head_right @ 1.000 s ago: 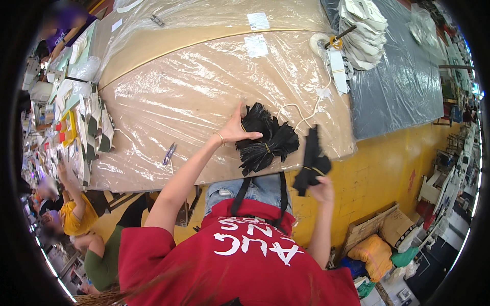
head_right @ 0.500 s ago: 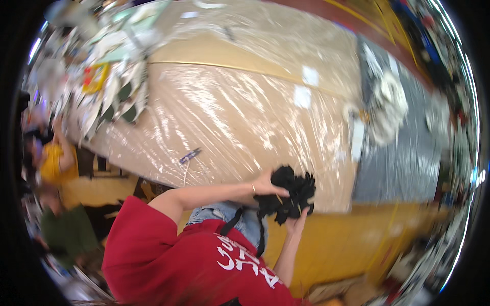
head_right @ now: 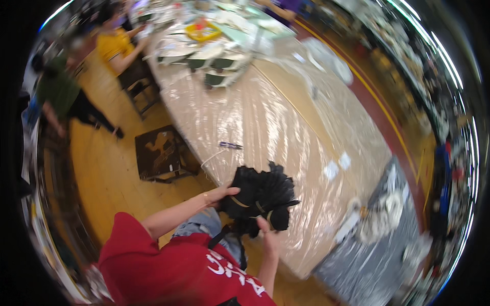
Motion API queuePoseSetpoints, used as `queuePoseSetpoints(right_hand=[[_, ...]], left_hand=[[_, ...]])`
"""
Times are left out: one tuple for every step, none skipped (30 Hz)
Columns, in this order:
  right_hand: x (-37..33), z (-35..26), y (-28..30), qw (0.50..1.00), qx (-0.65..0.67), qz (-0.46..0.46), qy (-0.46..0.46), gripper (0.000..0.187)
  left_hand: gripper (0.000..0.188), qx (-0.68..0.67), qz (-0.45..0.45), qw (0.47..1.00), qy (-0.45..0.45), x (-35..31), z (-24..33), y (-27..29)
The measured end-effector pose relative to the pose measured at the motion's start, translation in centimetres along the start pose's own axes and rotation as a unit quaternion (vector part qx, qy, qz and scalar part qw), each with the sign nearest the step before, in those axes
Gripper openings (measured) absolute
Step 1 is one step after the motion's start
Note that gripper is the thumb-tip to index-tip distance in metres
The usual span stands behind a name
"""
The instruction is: The person ties bundles of black fabric pieces with rubber bands, gathers them, and walks to a supervisor's desk to present the bundles. The person then retrieves a clear plastic bag, places the bundles inside, and puts the bag into a larger sack. Finally, the person returns to the table and handles a stack of white fabric pieces.
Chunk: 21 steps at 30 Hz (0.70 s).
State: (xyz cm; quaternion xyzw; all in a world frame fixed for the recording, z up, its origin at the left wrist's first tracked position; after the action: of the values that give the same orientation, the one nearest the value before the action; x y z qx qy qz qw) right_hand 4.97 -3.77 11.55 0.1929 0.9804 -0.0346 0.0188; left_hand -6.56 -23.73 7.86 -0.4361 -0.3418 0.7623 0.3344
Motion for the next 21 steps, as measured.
queuePoseSetpoints(right_hand=[[-0.3, -0.6, -0.8, 0.999, 0.013, -0.032, -0.041, 0.075], [-0.5, -1.1, -1.8, 0.993, 0.042, -0.102, -0.048, 0.078], [-1.2, -1.6, -3.0, 0.983, 0.082, -0.159, -0.032, 0.08], [-2.3, -2.0, -4.0, 0.968, 0.124, -0.214, -0.027, 0.081], [-4.0, -2.1, -5.1, 0.956, 0.153, -0.233, -0.092, 0.082], [-5.5, -2.0, -7.0, 0.942, 0.163, -0.23, -0.182, 0.082], [-6.2, -1.7, -9.4, 0.919, 0.173, -0.31, -0.171, 0.082], [-7.1, -1.5, -11.3, 0.902, 0.165, -0.358, -0.176, 0.082], [-9.1, -1.1, -13.2, 0.885, 0.151, -0.403, -0.178, 0.081], [-10.5, -0.8, -14.4, 0.873, 0.135, -0.435, -0.177, 0.081], [-11.4, -0.7, -15.3, 0.858, 0.114, -0.466, -0.182, 0.081], [-12.9, -0.6, -16.0, 0.848, 0.077, -0.487, -0.196, 0.08], [-14.1, -0.4, -17.4, 0.82, 0.084, -0.527, -0.21, 0.083], [-15.3, -0.3, -18.9, 0.803, 0.077, -0.546, -0.224, 0.083], [-16.7, 0.0, -20.9, 0.787, 0.074, -0.565, -0.235, 0.084], [-17.8, 0.2, -23.0, 0.771, 0.071, -0.583, -0.244, 0.084], [-18.9, 0.4, -25.0, 0.753, 0.067, -0.6, -0.261, 0.082], [-20.3, 0.7, -27.5, 0.733, 0.057, -0.623, -0.267, 0.08], [-21.5, 1.0, -30.0, 0.712, 0.042, -0.647, -0.27, 0.079], [-22.8, 1.5, -32.8, 0.693, 0.023, -0.667, -0.271, 0.077], [-24.3, 2.1, -35.7, 0.681, 0.009, -0.677, -0.277, 0.076]], left_hand=[[0.065, -0.011, -0.001, 1.0, -0.018, -2.5, -0.8, 0.4], [0.066, -0.013, -0.015, 0.997, -0.071, -4.9, -1.7, 0.6], [0.067, 0.006, 0.025, 0.993, -0.113, -7.5, -3.0, 0.4], [0.068, 0.021, 0.103, 0.986, -0.131, -9.9, -4.5, 0.3], [0.067, 0.01, 0.16, 0.975, -0.156, -12.6, -6.0, 0.2], [0.066, -0.013, 0.25, 0.957, -0.147, -16.0, -7.5, 0.1], [0.065, -0.028, 0.276, 0.947, -0.159, -18.7, -8.6, 0.1], [0.064, -0.043, 0.293, 0.942, -0.16, -21.0, -9.8, 0.1], [0.068, -0.077, 0.317, 0.931, -0.165, -24.3, -12.1, 0.5], [0.073, -0.111, 0.344, 0.92, -0.153, -26.9, -14.1, 0.9], [0.069, -0.143, 0.335, 0.911, -0.192, -28.9, -16.0, 1.1], [0.065, -0.18, 0.334, 0.902, -0.204, -31.1, -18.4, 1.4], [0.064, -0.207, 0.343, 0.886, -0.234, -32.6, -20.5, 1.6], [0.063, -0.22, 0.354, 0.867, -0.272, -34.2, -22.4, 2.0], [0.063, -0.249, 0.366, 0.844, -0.303, -35.6, -24.2, 2.4], [0.062, -0.258, 0.371, 0.82, -0.351, -36.5, -25.5, 2.7], [0.062, -0.302, 0.337, 0.815, -0.361, -37.4, -26.8, 3.4], [0.062, -0.324, 0.344, 0.786, -0.4, -38.7, -27.8, 3.9], [0.064, -0.361, 0.343, 0.765, -0.408, -39.7, -28.8, 4.6], [0.065, -0.4, 0.347, 0.741, -0.413, -40.9, -29.3, 5.7], [0.065, -0.395, 0.359, 0.711, -0.458, -42.3, -29.5, 6.9]])
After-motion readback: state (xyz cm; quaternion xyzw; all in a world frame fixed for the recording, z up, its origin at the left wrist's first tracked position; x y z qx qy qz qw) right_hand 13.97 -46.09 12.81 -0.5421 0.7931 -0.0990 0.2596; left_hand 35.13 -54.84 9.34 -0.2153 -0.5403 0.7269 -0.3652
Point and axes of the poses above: each hand's wrist, its own x-axis towards the middle knuckle, its own y-axis out of the back of the hand, z = x × y, the point moved 1 cm from there along x, towards the middle knuckle, and after that the axes turned 14 degrees about y, right-handed, at the moved point
